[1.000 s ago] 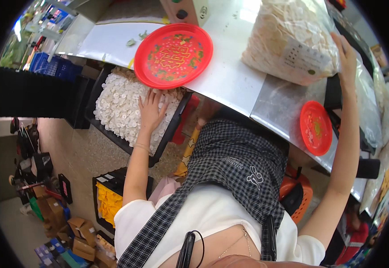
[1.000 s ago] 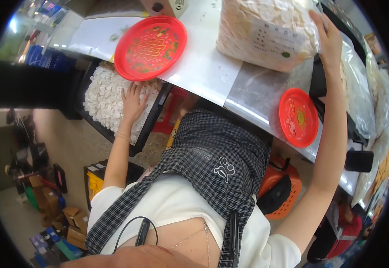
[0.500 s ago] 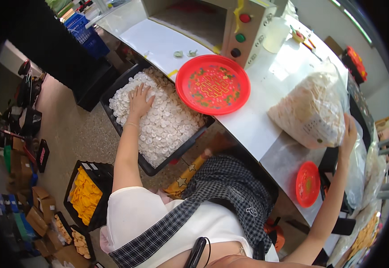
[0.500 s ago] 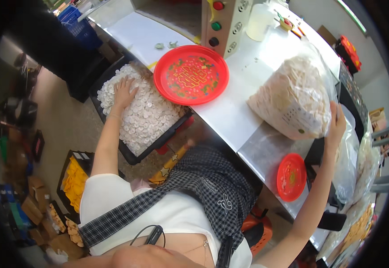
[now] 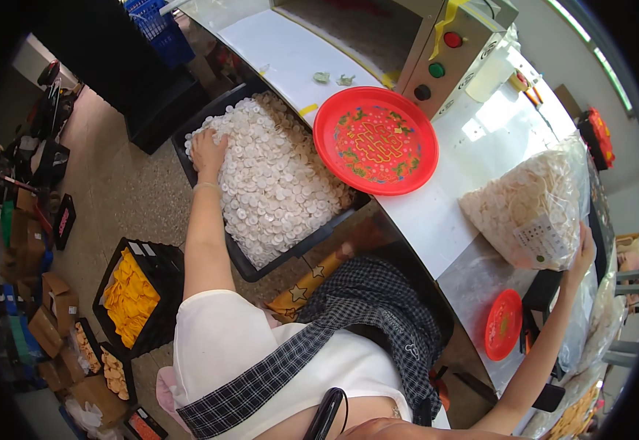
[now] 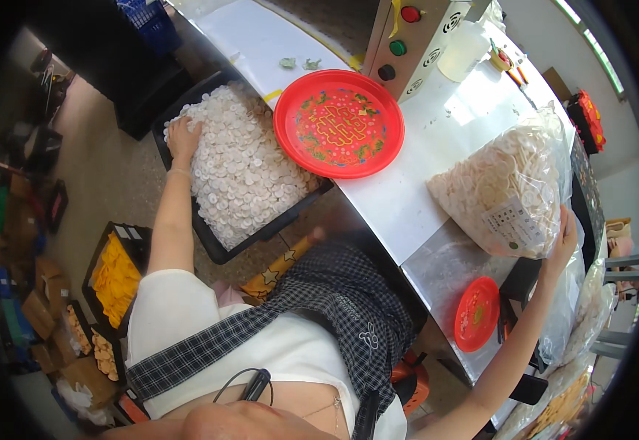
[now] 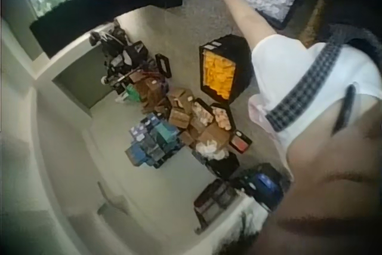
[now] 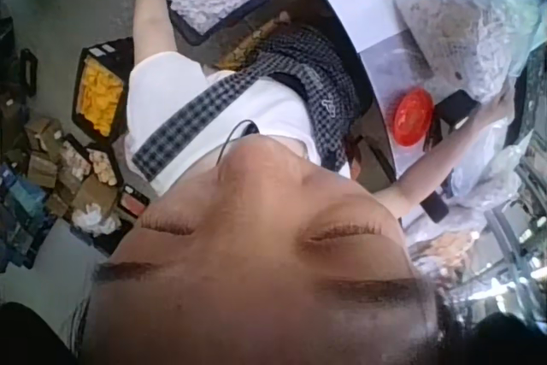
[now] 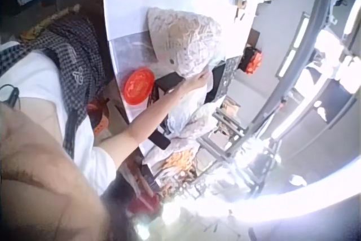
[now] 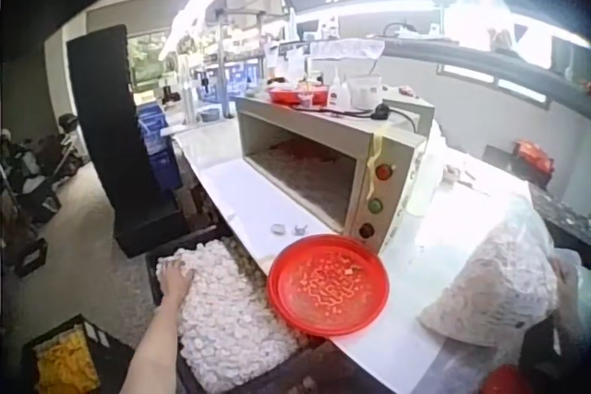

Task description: Sorting small white circular plastic parts from a pile into red trays and then packaging them into plastic bags.

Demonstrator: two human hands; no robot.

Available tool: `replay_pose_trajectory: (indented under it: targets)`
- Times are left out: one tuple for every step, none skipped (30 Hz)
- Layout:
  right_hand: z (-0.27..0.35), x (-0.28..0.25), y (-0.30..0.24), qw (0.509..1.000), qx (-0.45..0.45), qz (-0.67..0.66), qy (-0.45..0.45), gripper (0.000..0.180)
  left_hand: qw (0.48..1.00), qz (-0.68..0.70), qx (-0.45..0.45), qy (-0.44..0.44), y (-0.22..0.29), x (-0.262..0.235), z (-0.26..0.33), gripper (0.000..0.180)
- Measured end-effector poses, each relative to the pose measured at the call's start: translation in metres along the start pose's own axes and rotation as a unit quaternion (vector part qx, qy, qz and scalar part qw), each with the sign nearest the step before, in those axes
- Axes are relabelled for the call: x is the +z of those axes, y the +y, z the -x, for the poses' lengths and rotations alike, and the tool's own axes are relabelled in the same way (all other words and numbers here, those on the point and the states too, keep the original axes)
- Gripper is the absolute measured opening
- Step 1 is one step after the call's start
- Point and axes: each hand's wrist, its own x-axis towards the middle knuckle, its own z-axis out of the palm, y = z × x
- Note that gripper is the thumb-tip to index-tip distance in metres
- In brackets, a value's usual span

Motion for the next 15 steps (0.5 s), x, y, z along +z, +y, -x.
replay_pose_trajectory:
  targets:
    - [0.001,-0.002,0.003,1.0,0.009,0.001,-0.009,0.027,0.998,-0.017,-0.049,0.027,0.006,0.005,0.005,0.045]
    - [-0.001,-0.003,0.005,1.0,0.016,-0.001,-0.018,0.028,0.993,-0.034,-0.099,0.056,0.013,0.008,0.009,0.044]
    - [-0.002,-0.001,0.005,1.0,0.013,-0.002,-0.017,0.028,0.984,-0.051,-0.149,0.085,0.018,0.013,0.011,0.042]
    - [-0.002,0.003,0.003,1.0,0.01,-0.006,-0.016,0.027,0.981,-0.056,-0.164,0.091,0.021,0.019,0.012,0.041]
    - [-0.001,0.003,0.004,1.0,0.009,-0.007,-0.013,0.027,0.981,-0.053,-0.164,0.091,0.03,0.02,0.014,0.041]
    - [-0.001,0.002,0.01,1.0,0.002,-0.013,-0.018,0.026,0.987,-0.04,-0.132,0.088,0.039,0.02,0.017,0.041]
    - [-0.001,0.0,0.013,1.0,0.001,-0.011,-0.017,0.026,0.991,-0.026,-0.099,0.085,0.047,0.02,0.019,0.041]
    - [0.001,0.0,0.014,1.0,0.008,-0.014,-0.016,0.026,0.995,-0.007,-0.081,0.061,0.062,0.011,0.023,0.041]
    - [0.0,0.002,0.013,1.0,0.012,-0.021,-0.016,0.026,0.994,-0.008,-0.085,0.064,0.068,0.011,0.026,0.041]
    - [0.0,0.004,0.011,1.0,0.008,-0.024,-0.017,0.026,0.999,0.013,-0.037,0.034,0.073,0.012,0.029,0.04]
    - [0.0,0.007,0.008,1.0,-0.001,-0.03,-0.001,0.027,0.999,0.033,0.011,0.005,0.079,0.011,0.031,0.038]
    - [0.0,0.009,0.006,0.999,-0.01,-0.035,0.015,0.028,0.999,0.032,0.008,0.008,0.093,0.008,0.035,0.038]
    - [0.0,0.011,0.007,0.999,-0.014,-0.038,0.014,0.028,0.999,0.021,0.026,-0.004,0.108,0.005,0.042,0.037]
    - [0.0,0.008,0.008,0.999,-0.012,-0.041,0.007,0.028,0.999,0.01,0.043,-0.017,0.119,0.0,0.049,0.036]
    - [-0.001,0.007,0.008,0.999,-0.011,-0.046,-0.001,0.028,0.999,0.008,0.038,-0.013,0.122,-0.001,0.055,0.036]
